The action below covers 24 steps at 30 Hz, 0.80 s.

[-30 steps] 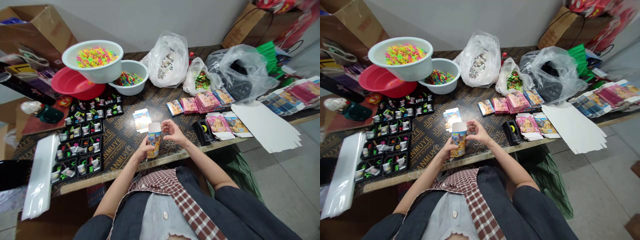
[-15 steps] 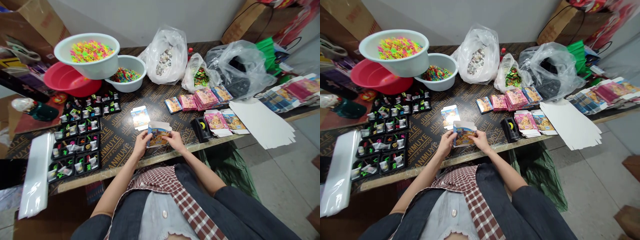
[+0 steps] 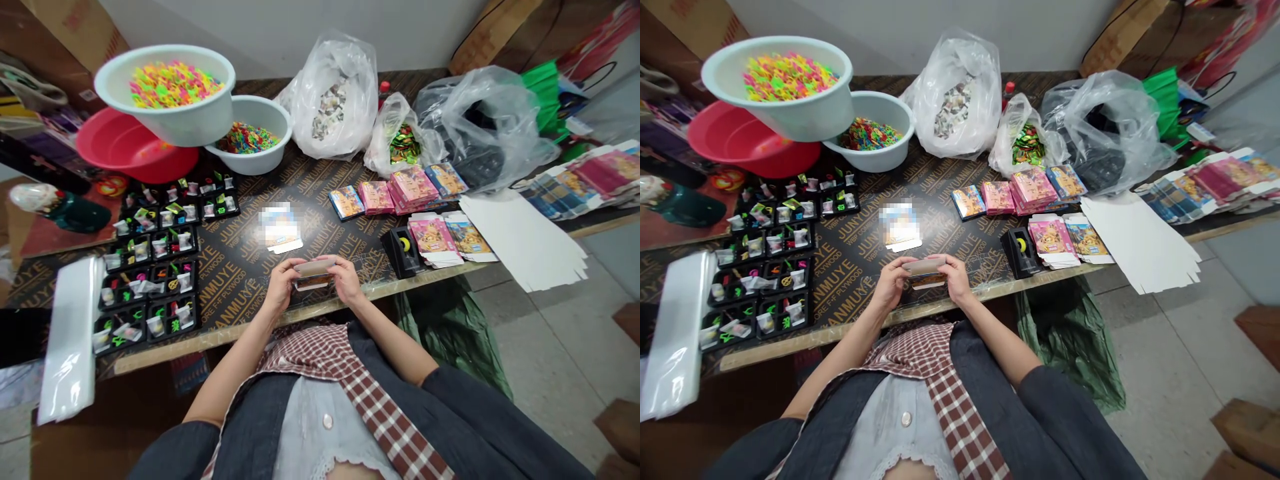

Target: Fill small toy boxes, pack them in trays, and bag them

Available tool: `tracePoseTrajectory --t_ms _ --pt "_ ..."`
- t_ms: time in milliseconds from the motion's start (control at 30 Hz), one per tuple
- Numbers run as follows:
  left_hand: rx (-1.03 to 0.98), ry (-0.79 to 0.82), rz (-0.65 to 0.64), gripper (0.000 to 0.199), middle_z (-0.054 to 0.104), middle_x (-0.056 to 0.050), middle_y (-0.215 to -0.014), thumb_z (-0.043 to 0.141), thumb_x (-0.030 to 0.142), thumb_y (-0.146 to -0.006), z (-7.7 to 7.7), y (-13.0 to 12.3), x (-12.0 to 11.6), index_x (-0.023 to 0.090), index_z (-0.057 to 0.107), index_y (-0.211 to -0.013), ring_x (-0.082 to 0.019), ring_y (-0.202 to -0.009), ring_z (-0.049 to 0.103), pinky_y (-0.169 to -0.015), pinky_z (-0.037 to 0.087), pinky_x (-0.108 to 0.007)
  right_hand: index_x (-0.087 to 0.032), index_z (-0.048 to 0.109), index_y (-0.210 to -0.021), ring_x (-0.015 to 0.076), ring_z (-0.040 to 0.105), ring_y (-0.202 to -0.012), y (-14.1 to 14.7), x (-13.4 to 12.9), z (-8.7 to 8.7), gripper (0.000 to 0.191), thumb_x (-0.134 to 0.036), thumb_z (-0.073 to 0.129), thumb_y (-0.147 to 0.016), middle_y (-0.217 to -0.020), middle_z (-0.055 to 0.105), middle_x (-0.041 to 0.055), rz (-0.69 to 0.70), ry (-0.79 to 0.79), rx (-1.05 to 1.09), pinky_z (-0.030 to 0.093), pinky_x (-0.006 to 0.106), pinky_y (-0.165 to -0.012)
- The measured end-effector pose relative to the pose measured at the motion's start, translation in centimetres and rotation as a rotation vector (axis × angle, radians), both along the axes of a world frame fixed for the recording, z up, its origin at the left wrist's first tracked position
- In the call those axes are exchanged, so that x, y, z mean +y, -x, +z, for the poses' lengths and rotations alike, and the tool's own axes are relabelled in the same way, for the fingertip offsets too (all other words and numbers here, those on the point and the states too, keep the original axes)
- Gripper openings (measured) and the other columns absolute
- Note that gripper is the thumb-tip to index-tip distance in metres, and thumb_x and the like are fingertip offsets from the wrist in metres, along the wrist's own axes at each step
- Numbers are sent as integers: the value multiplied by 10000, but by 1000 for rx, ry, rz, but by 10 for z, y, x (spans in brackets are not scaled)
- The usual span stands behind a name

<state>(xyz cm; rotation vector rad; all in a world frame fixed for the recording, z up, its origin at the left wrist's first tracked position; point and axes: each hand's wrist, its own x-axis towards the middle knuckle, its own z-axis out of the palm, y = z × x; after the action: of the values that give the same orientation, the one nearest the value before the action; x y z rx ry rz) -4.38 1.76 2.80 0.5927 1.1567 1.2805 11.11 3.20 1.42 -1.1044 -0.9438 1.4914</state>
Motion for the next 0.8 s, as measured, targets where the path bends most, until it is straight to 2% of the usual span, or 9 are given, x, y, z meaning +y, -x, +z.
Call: tracePoseTrajectory --t_ms 100,167,233,300,433,533,600,700,800 --pt "17 -92 114 198 704 9 -674 593 170 -506 -3 -12 -1 195 685 -680 -156 -695 639 -678 487 -261 -226 716 -740 226 693 -835 6 0 -1 126 -219 650 -633 -824 773 8 -137 -55 59 523 381 -876" --pt "17 -174 206 113 698 0 -666 574 193 -554 -6 -20 -2 199 649 -639 -171 -713 657 -742 510 -303 -228 691 -726 227 701 -859 9 -1 -4 66 -256 659 -675 -845 774 16 -186 -121 107 524 395 -897" --pt "36 -238 241 72 707 -16 -688 574 234 -629 -8 -26 -3 199 637 -628 -190 -746 678 -802 522 -348 -226 677 -731 236 704 -919 10 -2 -6 121 -343 656 -754 -899 774 40 -198 -203 91 518 414 -929" --pt "85 -263 210 98 725 -29 -723 620 284 -688 -11 -25 -4 197 641 -646 -202 -770 690 -828 526 -369 -224 669 -742 241 702 -948 7 -3 -7 193 -407 664 -802 -930 769 58 -201 -267 -11 521 417 -932" --pt "196 -271 92 208 765 -50 -838 750 349 -707 -16 -14 -3 190 663 -807 -201 -814 709 -817 545 -354 -222 687 -861 222 702 -922 -3 -3 -5 187 -403 705 -819 -948 756 64 -156 -312 -220 547 384 -884" --pt "236 -297 -5 328 778 -72 -917 760 387 -733 -18 -5 -2 198 629 -968 -205 -848 730 -797 570 -356 -220 700 -904 205 704 -878 -9 0 -3 182 -376 717 -812 -938 753 56 -116 -315 -276 566 357 -838" --pt "338 -346 -63 289 780 -88 -950 727 413 -782 -21 1 -1 197 635 -949 -221 -893 739 -873 572 -414 -220 707 -864 206 712 -883 -12 3 -3 153 -363 718 -810 -921 758 54 -80 -319 -293 572 359 -848" --pt "621 -522 -97 215 782 -78 -945 660 413 -863 -27 10 1 199 678 -847 -232 -937 745 -1068 477 -532 -223 702 -792 219 728 -914 -17 7 -4 141 -361 725 -807 -912 772 55 -25 -339 -293 578 379 -882" --pt "886 -807 -114 158 781 -65 -996 628 352 -906 -35 23 1 215 706 -900 -217 -965 744 -1101 452 -565 -226 717 -795 232 738 -957 -27 9 -8 152 -376 731 -809 -955 784 61 26 -363 -313 578 399 -914"
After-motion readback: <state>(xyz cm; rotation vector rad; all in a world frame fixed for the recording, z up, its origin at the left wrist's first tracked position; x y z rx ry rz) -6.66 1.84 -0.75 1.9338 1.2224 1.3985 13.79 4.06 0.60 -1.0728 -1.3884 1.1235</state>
